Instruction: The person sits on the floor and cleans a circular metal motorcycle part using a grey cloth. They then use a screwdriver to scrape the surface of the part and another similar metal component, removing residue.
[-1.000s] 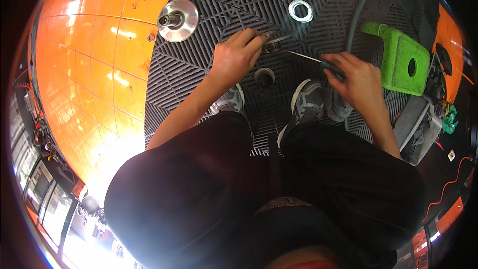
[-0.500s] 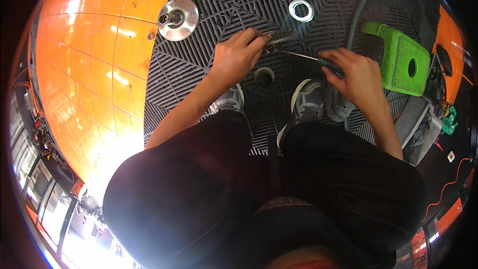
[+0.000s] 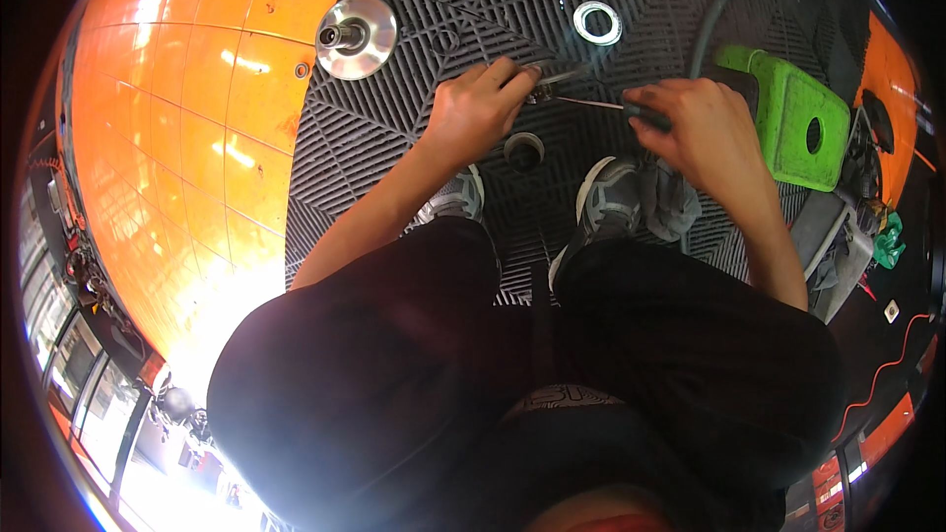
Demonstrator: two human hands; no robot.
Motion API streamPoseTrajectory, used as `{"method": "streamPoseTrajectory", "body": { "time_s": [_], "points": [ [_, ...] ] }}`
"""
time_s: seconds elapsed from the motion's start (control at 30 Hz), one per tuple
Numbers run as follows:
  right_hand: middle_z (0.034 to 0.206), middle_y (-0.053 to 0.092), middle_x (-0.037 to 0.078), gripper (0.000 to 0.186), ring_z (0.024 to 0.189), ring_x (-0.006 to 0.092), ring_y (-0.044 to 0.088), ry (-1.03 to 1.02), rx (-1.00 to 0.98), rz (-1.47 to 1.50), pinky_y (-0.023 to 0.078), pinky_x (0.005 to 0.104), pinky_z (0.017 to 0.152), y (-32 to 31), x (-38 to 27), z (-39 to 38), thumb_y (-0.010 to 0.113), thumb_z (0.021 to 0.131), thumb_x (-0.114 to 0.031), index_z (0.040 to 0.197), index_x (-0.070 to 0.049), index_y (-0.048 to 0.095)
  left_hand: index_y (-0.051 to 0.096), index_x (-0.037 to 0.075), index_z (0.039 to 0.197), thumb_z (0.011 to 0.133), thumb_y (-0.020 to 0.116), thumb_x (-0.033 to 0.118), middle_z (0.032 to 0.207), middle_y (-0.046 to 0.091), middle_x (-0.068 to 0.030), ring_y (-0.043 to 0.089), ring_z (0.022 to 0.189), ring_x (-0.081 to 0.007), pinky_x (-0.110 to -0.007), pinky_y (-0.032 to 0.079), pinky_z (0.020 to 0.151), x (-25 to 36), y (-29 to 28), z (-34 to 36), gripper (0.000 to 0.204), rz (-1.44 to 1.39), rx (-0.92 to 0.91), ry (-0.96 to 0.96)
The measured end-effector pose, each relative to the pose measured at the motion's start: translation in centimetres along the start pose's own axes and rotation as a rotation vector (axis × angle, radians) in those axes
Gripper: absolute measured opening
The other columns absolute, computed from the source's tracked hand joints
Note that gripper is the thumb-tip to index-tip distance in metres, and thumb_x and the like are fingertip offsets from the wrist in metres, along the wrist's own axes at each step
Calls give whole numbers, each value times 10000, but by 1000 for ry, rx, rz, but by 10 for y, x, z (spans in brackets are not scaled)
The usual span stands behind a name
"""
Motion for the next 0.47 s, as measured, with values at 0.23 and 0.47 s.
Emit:
{"method": "streamPoseTrajectory", "body": {
  "time_s": [0.23, 0.47],
  "points": [
    [876, 665, 66, 319, 695, 289, 664, 54, 20, -104, 539, 409, 632, 15, -9, -18, 669, 819, -250, 1098, -96, 675, 670, 114, 1029, 780, 680, 69, 755, 532, -37, 599, 595, -199, -324, 499, 508, 4, 0, 0, 254, 2, -10, -42],
    [934, 657, 51, 333, 613, 242, 661, -88, 146, -233, 536, 346, 542, 35, -13, -34, 673, 824, -221, 1141, -120, 657, 671, 108, 1030, 778, 679, 65, 764, 538, -40, 604, 598, -207, -319, 501, 507, 2, 0, 1, 256, -2, 12, -48]
  ]
}}
Point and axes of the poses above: each hand's wrist, its own z-axis towards the middle knuckle, its own y-axis out of the palm, x = y × z, the point moved 4 cm from there along z, towards the middle knuckle
